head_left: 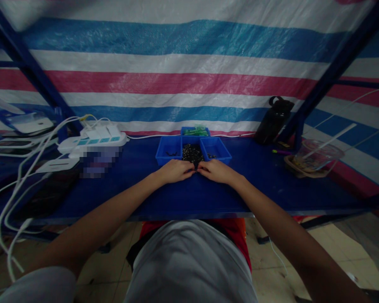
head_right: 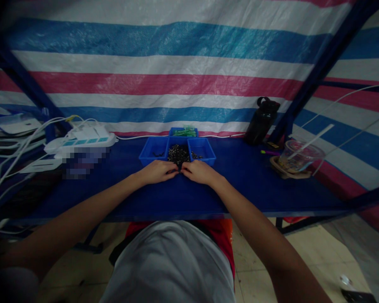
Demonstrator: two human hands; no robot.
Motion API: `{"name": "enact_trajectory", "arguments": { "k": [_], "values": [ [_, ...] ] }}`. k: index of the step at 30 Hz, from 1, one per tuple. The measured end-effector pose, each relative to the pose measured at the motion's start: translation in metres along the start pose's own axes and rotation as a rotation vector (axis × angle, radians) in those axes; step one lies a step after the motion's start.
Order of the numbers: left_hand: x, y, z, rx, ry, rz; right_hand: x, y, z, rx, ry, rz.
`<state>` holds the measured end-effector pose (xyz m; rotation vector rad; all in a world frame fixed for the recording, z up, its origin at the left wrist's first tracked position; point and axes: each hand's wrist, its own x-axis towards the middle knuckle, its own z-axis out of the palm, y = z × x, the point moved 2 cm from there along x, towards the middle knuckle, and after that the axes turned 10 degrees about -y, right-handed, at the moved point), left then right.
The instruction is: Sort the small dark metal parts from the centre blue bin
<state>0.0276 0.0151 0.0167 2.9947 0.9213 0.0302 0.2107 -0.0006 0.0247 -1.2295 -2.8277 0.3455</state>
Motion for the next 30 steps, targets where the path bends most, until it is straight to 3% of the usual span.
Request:
{"name": "enact_trajectory", "arguments": {
  "k": [30],
  "values": [
    [0.0002,0.0001,0.0005,-0.021,0.016,0.021,0.0016,-0.0042,0.0067,-0.064,0.026,-0.017]
  ]
}}
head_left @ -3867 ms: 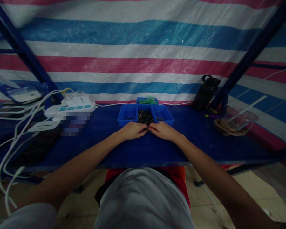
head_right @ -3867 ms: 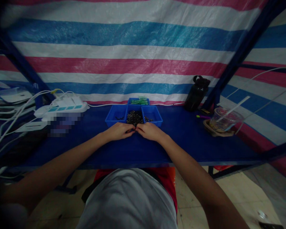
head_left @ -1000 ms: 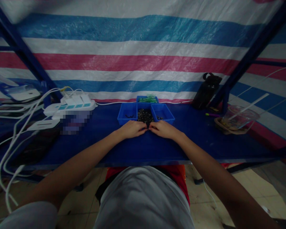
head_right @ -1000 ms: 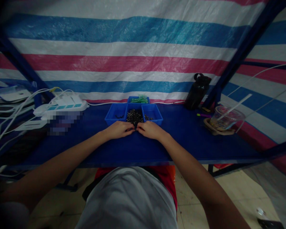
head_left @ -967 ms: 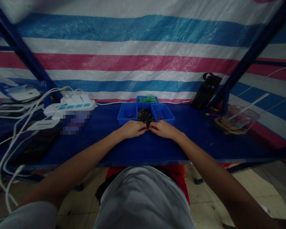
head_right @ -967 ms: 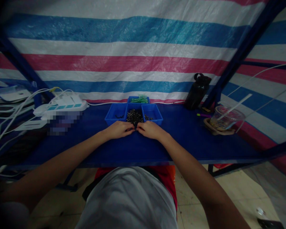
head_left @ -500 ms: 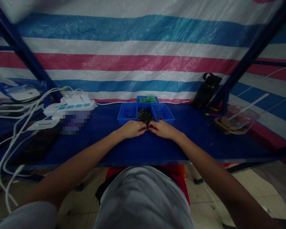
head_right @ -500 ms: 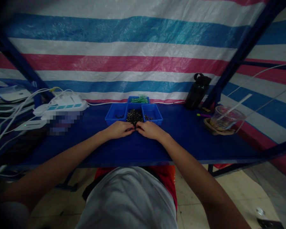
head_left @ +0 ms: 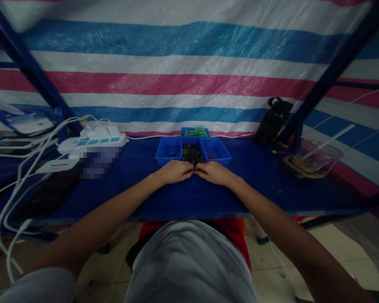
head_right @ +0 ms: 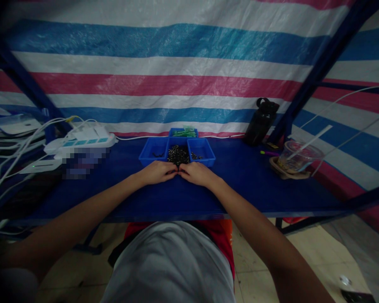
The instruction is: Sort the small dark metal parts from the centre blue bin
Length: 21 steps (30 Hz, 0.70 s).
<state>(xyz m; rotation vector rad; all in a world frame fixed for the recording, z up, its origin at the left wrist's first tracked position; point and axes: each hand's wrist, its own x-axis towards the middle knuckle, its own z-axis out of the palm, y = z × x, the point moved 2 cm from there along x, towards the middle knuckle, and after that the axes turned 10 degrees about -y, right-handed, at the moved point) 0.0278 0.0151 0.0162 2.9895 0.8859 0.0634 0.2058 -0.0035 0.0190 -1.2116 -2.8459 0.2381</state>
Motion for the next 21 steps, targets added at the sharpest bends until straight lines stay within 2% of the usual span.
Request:
{"name": "enact_trajectory", "arguments": {
  "k": [5,13,16,21],
  "values": [
    [0.000,-0.002,0.001,-0.012,-0.017,-0.007,0.001,-0.001,-0.001,-0.003,-0.008,0.010],
    [0.001,0.001,-0.001,-0.005,-0.044,-0.003,0.001,-0.003,-0.001,0.151,0.040,-0.024],
    [0.004,0.000,-0.006,-0.038,-0.111,0.011,-0.001,-0.005,-0.006,0.219,-0.007,-0.072],
    [0.007,0.002,-0.014,-0.138,-0.306,0.046,-0.004,-0.010,-0.026,0.281,-0.139,-0.111]
  ]
}}
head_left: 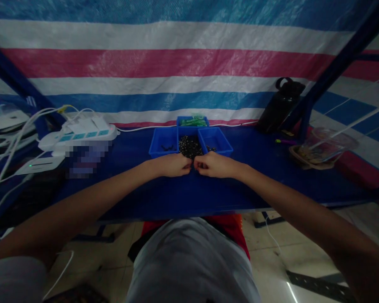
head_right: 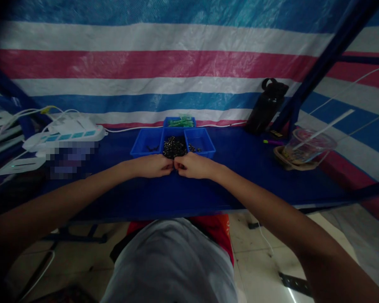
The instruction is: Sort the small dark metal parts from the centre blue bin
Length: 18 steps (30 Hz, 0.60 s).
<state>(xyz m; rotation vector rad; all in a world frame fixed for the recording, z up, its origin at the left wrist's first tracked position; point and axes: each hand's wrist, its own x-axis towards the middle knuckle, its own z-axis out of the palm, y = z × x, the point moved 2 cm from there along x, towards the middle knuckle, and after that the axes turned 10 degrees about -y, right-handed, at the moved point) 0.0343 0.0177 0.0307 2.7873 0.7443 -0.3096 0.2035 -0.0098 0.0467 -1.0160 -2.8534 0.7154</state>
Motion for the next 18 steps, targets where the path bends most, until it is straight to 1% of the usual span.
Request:
{"name": "enact_trajectory", "arguments": {
  "k": [2,5,9,11,13,15,18],
  "values": [
    [0.000,0.007,0.001,-0.042,-0.029,0.054,-0.003,-0.005,-0.005,0.024,-0.012,-0.018],
    [0.000,0.017,0.005,-0.046,0.024,0.019,-0.009,-0.009,-0.004,0.069,-0.003,-0.060],
    [0.000,0.024,0.010,-0.108,0.074,-0.026,-0.012,-0.004,0.006,0.131,0.058,-0.103],
    [-0.002,0.024,0.012,-0.160,0.093,-0.061,-0.010,-0.002,0.012,0.215,0.088,-0.092],
    [-0.007,0.025,0.015,-0.220,0.145,-0.087,-0.007,-0.002,0.016,0.297,0.108,-0.097],
    [-0.012,0.026,0.020,-0.273,0.163,-0.093,-0.006,-0.005,0.022,0.355,0.105,-0.093],
    [-0.021,0.028,0.026,-0.307,0.186,-0.074,-0.008,-0.008,0.029,0.458,0.143,-0.057]
  ]
}}
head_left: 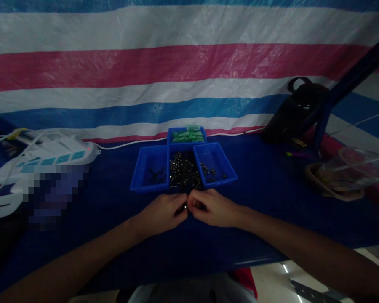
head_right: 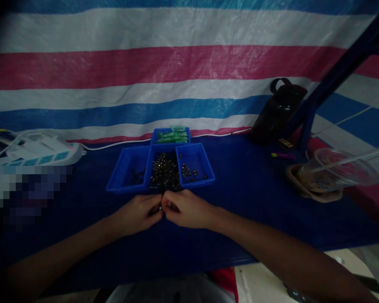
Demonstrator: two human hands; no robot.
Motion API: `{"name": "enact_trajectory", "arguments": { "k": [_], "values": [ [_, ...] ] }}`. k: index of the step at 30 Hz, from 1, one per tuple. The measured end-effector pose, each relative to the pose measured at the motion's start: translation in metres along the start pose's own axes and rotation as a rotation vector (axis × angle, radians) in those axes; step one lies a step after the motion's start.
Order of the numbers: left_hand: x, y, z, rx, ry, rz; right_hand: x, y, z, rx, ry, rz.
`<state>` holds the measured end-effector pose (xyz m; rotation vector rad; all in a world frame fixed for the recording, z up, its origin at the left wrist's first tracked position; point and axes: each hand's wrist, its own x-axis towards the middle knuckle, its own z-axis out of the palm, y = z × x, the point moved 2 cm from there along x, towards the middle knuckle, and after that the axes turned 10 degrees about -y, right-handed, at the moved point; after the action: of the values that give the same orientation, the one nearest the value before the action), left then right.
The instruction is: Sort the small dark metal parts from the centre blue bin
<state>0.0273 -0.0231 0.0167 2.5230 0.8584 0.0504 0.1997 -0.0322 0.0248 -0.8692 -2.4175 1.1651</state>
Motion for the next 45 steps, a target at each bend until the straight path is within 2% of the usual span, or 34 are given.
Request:
{"name": "enact_trajectory", "arguments": {
  "k": [7,18,24,26,30,34,37,40,42,45],
  "values": [
    [-0.008,0.007,-0.001,-0.037,-0.049,0.147,-0.014,0.004,0.006,0.109,-0.036,0.085],
    [-0.005,0.013,-0.003,0.025,0.002,0.141,-0.021,0.008,0.011,0.038,0.029,0.147],
    [-0.002,0.015,-0.005,-0.014,0.026,0.102,-0.018,0.004,0.009,-0.044,0.041,0.058],
    [-0.001,0.014,-0.004,-0.004,0.032,0.049,-0.016,0.003,0.009,-0.083,0.039,0.034],
    [0.001,0.012,-0.004,0.020,-0.026,-0.002,-0.007,0.003,0.009,-0.076,0.009,0.057],
    [0.001,0.009,-0.013,-0.006,-0.131,-0.036,0.006,0.006,0.006,-0.099,-0.051,0.026],
    [0.003,0.009,-0.022,-0.058,-0.229,0.005,0.010,0.007,0.005,-0.127,-0.097,0.015],
    [0.004,0.009,-0.024,-0.101,-0.272,0.065,0.007,0.006,0.005,-0.205,-0.103,0.013],
    [0.003,0.009,-0.021,-0.086,-0.225,0.110,0.002,0.003,0.004,-0.274,-0.099,0.010],
    [0.000,0.008,-0.013,0.008,-0.142,0.083,-0.003,0.000,0.003,-0.324,-0.125,0.010]
  ]
}}
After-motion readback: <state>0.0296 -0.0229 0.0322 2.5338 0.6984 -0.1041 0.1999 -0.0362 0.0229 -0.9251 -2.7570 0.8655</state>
